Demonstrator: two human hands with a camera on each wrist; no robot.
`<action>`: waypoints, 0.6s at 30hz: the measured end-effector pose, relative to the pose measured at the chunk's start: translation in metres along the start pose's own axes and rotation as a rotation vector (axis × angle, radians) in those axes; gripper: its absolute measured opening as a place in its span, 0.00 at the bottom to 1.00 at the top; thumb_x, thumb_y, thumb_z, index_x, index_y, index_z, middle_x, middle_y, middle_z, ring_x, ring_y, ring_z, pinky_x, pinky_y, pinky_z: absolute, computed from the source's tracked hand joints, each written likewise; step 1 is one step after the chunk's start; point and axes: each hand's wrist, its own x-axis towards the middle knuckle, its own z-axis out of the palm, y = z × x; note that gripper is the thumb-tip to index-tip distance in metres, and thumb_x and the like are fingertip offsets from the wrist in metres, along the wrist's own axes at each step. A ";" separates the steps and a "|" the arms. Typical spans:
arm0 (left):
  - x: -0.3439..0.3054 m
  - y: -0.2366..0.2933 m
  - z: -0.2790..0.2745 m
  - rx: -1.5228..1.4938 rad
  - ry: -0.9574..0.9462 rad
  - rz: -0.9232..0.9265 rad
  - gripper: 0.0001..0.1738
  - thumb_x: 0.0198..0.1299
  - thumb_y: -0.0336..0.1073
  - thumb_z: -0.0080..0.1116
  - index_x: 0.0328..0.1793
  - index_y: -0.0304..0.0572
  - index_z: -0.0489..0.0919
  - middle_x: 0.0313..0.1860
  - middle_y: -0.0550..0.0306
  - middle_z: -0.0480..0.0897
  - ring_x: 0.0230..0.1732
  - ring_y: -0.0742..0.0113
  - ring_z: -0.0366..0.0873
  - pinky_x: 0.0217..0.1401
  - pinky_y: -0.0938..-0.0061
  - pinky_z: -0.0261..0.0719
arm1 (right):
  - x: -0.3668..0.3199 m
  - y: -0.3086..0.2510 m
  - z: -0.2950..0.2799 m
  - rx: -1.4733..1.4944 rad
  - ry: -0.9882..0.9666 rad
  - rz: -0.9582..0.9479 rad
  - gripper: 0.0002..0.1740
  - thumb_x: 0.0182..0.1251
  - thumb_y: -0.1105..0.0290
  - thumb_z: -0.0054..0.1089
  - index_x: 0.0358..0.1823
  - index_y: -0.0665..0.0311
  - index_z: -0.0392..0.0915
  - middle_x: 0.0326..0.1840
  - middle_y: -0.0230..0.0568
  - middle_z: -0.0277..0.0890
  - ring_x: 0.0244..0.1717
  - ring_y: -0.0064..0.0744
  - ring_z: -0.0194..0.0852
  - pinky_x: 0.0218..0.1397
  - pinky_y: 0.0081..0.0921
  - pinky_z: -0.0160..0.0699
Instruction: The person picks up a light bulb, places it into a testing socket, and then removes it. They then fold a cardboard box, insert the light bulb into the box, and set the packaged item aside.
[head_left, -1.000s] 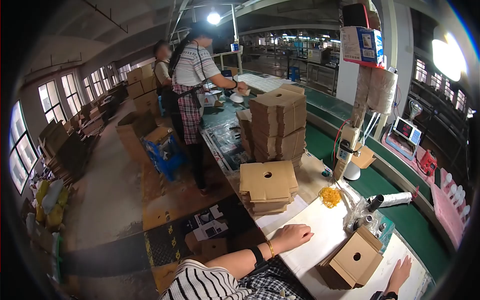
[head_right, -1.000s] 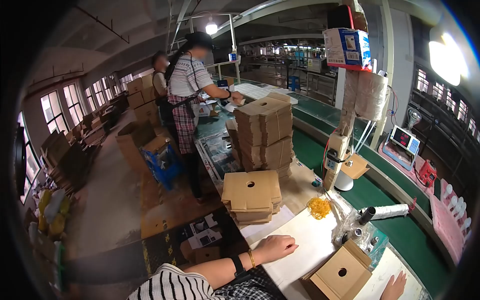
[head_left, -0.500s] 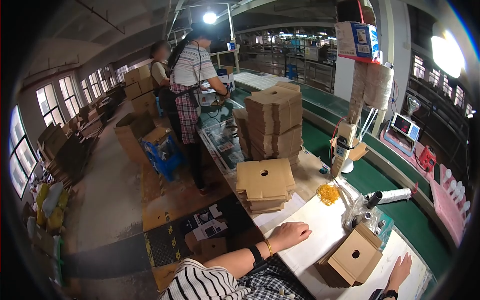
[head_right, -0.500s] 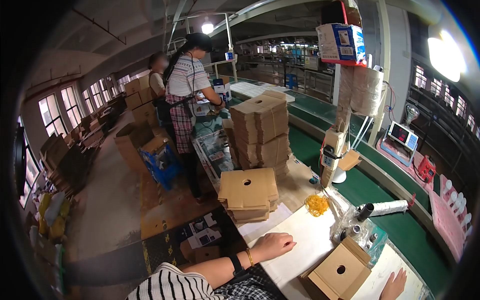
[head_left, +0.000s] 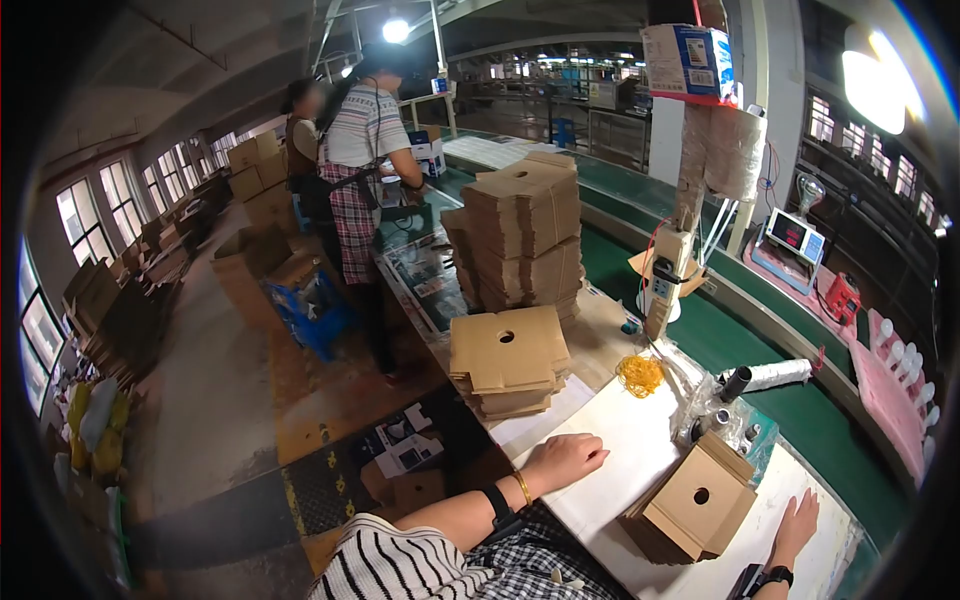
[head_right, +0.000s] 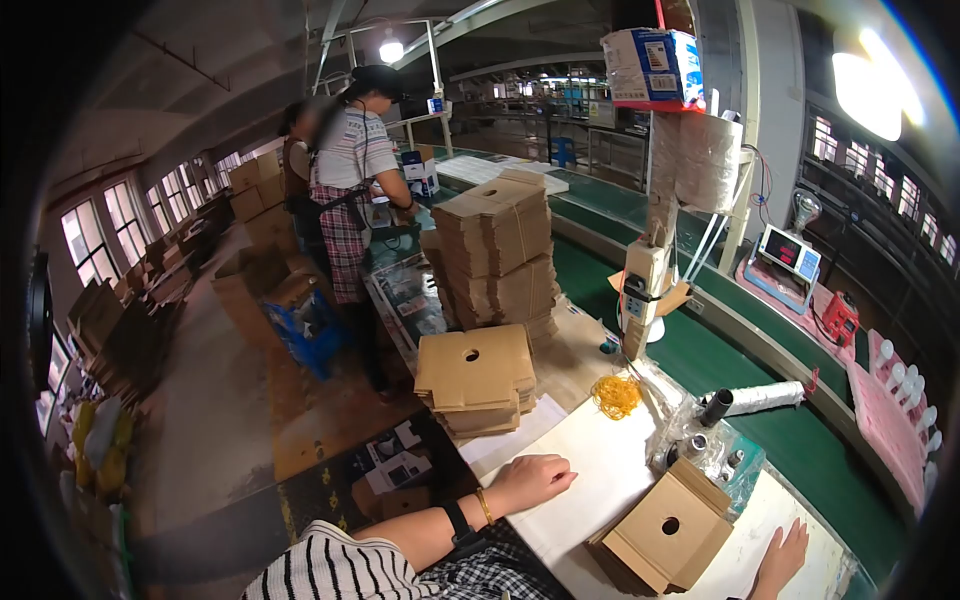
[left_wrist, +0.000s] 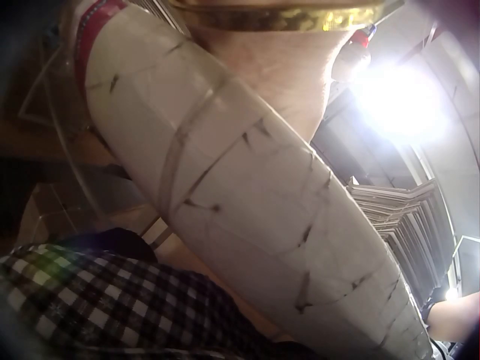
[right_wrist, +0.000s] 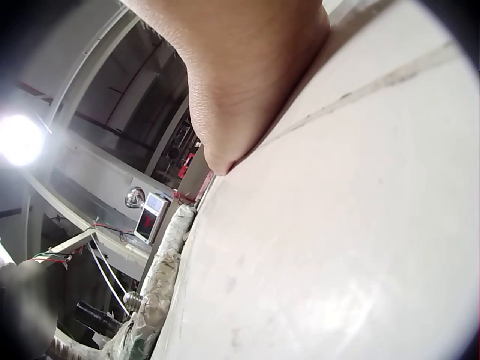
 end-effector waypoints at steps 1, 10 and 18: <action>0.000 0.000 0.000 0.009 0.005 -0.002 0.14 0.67 0.42 0.58 0.30 0.41 0.76 0.29 0.50 0.80 0.33 0.50 0.81 0.36 0.59 0.78 | 0.001 0.001 0.002 0.005 -0.010 -0.003 0.28 0.76 0.59 0.50 0.73 0.63 0.67 0.77 0.54 0.62 0.78 0.55 0.56 0.77 0.46 0.56; 0.001 0.000 -0.001 -0.007 0.006 -0.018 0.14 0.66 0.41 0.59 0.30 0.41 0.77 0.29 0.50 0.82 0.32 0.49 0.82 0.35 0.59 0.79 | -0.002 -0.002 -0.002 0.018 0.019 -0.013 0.28 0.76 0.60 0.51 0.73 0.64 0.67 0.76 0.55 0.64 0.76 0.57 0.58 0.77 0.46 0.56; 0.001 0.000 -0.001 0.012 -0.007 -0.016 0.14 0.66 0.42 0.59 0.30 0.41 0.78 0.29 0.50 0.82 0.32 0.49 0.82 0.35 0.59 0.79 | -0.003 -0.004 -0.004 0.013 0.028 -0.022 0.28 0.76 0.60 0.51 0.72 0.65 0.68 0.75 0.56 0.64 0.76 0.57 0.59 0.77 0.45 0.58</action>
